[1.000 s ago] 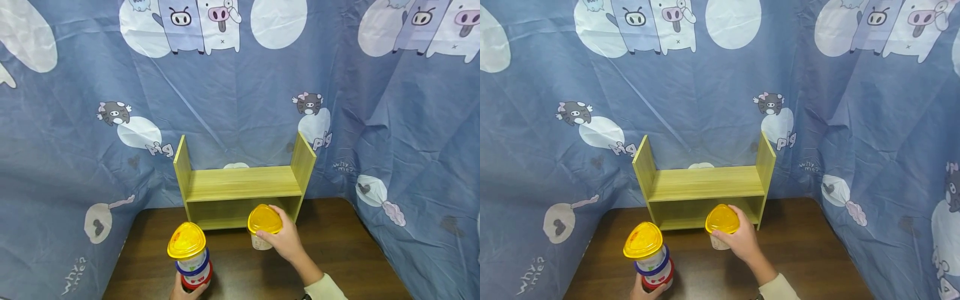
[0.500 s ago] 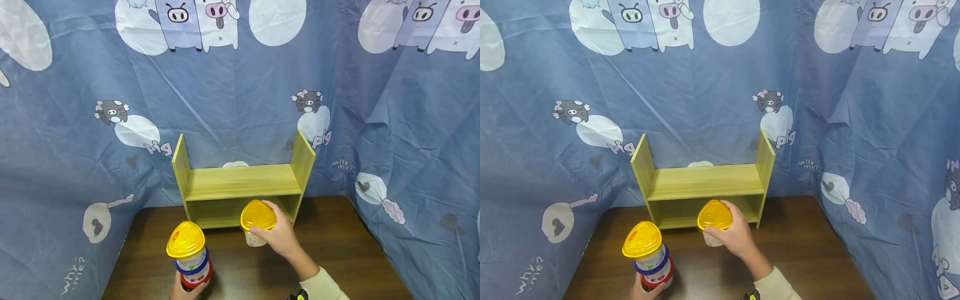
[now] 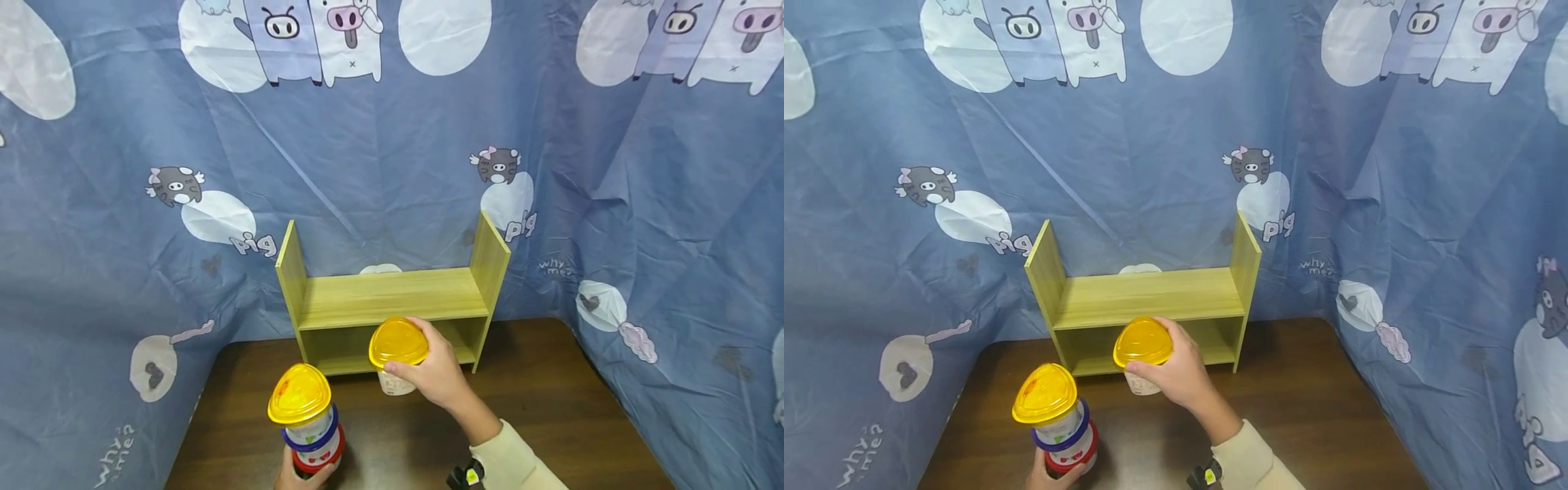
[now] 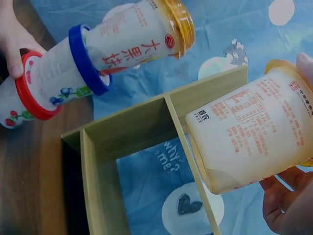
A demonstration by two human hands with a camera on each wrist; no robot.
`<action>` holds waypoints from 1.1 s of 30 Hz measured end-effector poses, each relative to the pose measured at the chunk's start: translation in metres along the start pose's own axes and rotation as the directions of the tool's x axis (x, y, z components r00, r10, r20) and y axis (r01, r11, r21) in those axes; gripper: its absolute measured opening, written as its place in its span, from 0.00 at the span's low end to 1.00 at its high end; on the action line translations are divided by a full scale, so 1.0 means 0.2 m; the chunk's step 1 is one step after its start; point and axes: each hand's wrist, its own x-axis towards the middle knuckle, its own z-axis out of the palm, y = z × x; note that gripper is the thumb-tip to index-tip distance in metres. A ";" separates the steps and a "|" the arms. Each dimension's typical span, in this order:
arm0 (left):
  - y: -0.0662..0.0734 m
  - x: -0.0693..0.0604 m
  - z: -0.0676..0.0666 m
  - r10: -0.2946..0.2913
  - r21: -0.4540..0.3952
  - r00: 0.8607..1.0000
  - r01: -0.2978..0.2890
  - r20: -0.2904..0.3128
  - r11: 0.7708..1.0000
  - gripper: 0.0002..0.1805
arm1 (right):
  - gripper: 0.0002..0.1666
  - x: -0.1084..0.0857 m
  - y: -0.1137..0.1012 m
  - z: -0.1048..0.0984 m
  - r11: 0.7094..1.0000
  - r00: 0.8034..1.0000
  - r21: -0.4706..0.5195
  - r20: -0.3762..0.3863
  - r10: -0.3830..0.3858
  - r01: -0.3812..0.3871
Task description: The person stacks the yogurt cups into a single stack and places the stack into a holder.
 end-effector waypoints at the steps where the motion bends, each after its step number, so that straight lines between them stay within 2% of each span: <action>1: 0.00 0.00 0.00 -0.002 -0.012 1.000 0.002 0.000 1.000 0.51 | 0.48 0.00 -0.01 0.01 1.000 1.000 -0.002 0.003 -0.003 0.003; 3: 0.00 0.00 0.00 -0.002 -0.032 1.000 0.002 0.001 0.999 0.51 | 0.48 0.00 -0.03 0.02 1.000 1.000 -0.007 0.008 -0.006 0.006; 12: 0.00 0.02 0.01 0.013 -0.027 1.000 -0.013 0.009 1.000 0.51 | 0.49 0.01 -0.09 0.05 1.000 0.999 -0.007 0.035 -0.023 0.023; 19: -0.01 0.02 0.02 0.058 -0.011 0.998 -0.059 -0.023 0.998 0.50 | 0.48 0.04 -0.14 0.06 0.998 0.998 -0.001 0.036 -0.060 0.060; 23: 0.00 0.01 0.01 0.034 -0.008 0.999 -0.034 -0.009 0.999 0.51 | 0.48 0.05 -0.15 0.08 0.998 0.997 -0.006 0.033 -0.070 0.070; 27: 0.00 0.01 0.01 0.023 -0.052 1.000 -0.022 0.009 0.998 0.52 | 0.48 0.06 -0.17 0.10 0.998 0.998 -0.012 0.025 -0.061 0.061; 31: -0.03 0.02 0.01 0.042 -0.065 0.999 -0.041 0.012 0.997 0.52 | 0.48 0.07 -0.20 0.12 0.998 0.998 0.003 0.024 -0.059 0.059; 33: -0.03 0.01 0.01 0.047 -0.046 0.999 -0.046 0.006 0.998 0.52 | 0.47 0.08 -0.21 0.13 0.998 0.998 0.017 0.026 -0.061 0.060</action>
